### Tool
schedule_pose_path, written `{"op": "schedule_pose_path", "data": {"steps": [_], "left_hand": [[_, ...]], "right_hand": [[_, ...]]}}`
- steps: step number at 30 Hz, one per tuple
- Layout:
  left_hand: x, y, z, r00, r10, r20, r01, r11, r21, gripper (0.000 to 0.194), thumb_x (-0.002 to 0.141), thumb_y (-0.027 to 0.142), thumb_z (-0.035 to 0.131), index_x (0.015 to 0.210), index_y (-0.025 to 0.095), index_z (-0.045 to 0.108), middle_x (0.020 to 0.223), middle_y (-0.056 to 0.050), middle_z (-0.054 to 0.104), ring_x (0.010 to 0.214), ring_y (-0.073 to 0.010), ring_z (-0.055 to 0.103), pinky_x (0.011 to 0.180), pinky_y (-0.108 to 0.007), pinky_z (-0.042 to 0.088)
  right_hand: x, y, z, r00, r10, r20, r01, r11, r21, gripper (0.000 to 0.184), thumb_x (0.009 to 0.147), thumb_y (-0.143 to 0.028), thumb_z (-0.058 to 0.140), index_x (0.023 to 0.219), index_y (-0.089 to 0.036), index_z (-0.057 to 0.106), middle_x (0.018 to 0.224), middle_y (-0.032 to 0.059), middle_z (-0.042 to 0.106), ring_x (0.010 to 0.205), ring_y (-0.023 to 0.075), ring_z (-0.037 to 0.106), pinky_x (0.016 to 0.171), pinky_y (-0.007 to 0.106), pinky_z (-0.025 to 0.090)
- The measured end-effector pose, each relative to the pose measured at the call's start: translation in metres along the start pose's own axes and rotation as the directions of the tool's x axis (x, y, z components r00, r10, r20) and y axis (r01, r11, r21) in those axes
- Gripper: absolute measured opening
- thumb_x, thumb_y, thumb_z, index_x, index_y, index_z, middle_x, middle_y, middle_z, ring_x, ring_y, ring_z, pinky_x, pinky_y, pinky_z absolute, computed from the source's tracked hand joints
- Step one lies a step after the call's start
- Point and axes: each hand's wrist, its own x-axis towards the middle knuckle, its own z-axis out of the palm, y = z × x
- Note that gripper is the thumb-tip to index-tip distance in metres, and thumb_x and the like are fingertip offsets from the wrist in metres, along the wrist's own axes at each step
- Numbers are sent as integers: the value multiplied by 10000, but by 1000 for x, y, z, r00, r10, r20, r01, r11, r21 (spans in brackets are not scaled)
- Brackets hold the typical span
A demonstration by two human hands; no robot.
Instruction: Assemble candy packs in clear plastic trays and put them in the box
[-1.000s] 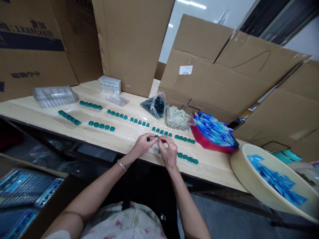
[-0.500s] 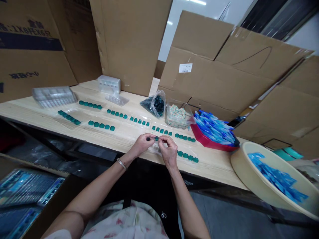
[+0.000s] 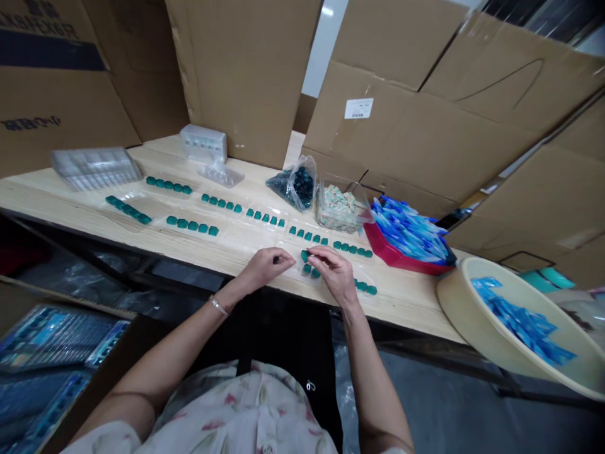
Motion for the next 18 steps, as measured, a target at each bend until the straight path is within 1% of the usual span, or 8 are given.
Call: {"op": "schedule_pose_path", "data": {"steps": [3, 5, 8, 11, 14, 16, 17, 18], "left_hand": [[-12, -10, -3, 999, 53, 2, -52, 960, 275, 182, 772, 312, 596, 861, 195, 703, 700, -31, 612, 646, -147, 538, 659, -253, 405], [-19, -14, -3, 998, 57, 28, -64, 927, 370, 187, 790, 293, 578, 900, 204, 700, 745, -42, 629, 677, -159, 558, 672, -257, 407], [-24, -15, 0, 995, 77, 70, -100, 899, 425, 179, 820, 292, 543, 851, 210, 700, 788, -53, 645, 733, -172, 580, 678, -257, 403], [-23, -12, 2, 992, 84, 90, -114, 909, 402, 179, 823, 300, 544, 811, 206, 696, 771, -47, 640, 723, -167, 573, 670, -257, 396], [-19, -7, 1, 998, 52, 18, -55, 969, 243, 211, 802, 355, 572, 754, 184, 687, 721, -38, 617, 688, -150, 544, 654, -252, 394], [-17, -3, -2, 997, -62, -56, 61, 998, -15, 300, 808, 434, 540, 789, 170, 682, 696, -30, 587, 627, -126, 510, 567, -229, 381], [-15, -1, -3, 987, -146, -64, 132, 973, -188, 359, 814, 480, 508, 839, 163, 677, 683, -23, 563, 574, -108, 478, 495, -213, 349], [-13, 0, -5, 973, -228, -43, 197, 910, -364, 417, 817, 520, 477, 899, 157, 665, 674, -15, 534, 520, -90, 435, 427, -196, 293]], "right_hand": [[0, 6, 0, 992, -74, 103, 95, 972, -213, 162, 833, -297, 581, 922, -234, 700, 919, 59, 683, 894, 199, 608, 825, 375, 477], [-1, 12, 3, 976, -108, 187, 163, 937, -308, 170, 848, -287, 560, 924, -229, 700, 905, 64, 688, 873, 199, 603, 810, 371, 466], [-1, 19, 11, 959, -126, 255, 221, 894, -390, 186, 864, -275, 533, 927, -224, 700, 895, 66, 689, 827, 189, 585, 765, 344, 449], [-2, 22, 17, 955, -119, 273, 238, 855, -461, 170, 860, -248, 541, 884, -230, 708, 850, 56, 695, 802, 184, 560, 765, 340, 413], [-3, 23, 19, 960, -104, 259, 231, 816, -530, 147, 847, -224, 563, 827, -237, 709, 797, 45, 698, 799, 188, 543, 795, 365, 372], [-5, 22, 17, 961, -106, 257, 234, 809, -539, 119, 835, -221, 584, 850, -238, 701, 811, 40, 701, 812, 192, 542, 821, 385, 357], [-5, 20, 16, 960, -111, 256, 236, 813, -532, 116, 825, -227, 598, 890, -237, 694, 851, 44, 701, 835, 197, 545, 831, 392, 357], [-6, 17, 16, 962, -117, 247, 233, 822, -520, 141, 816, -238, 611, 938, -234, 683, 907, 54, 696, 867, 205, 547, 838, 397, 362]]}}
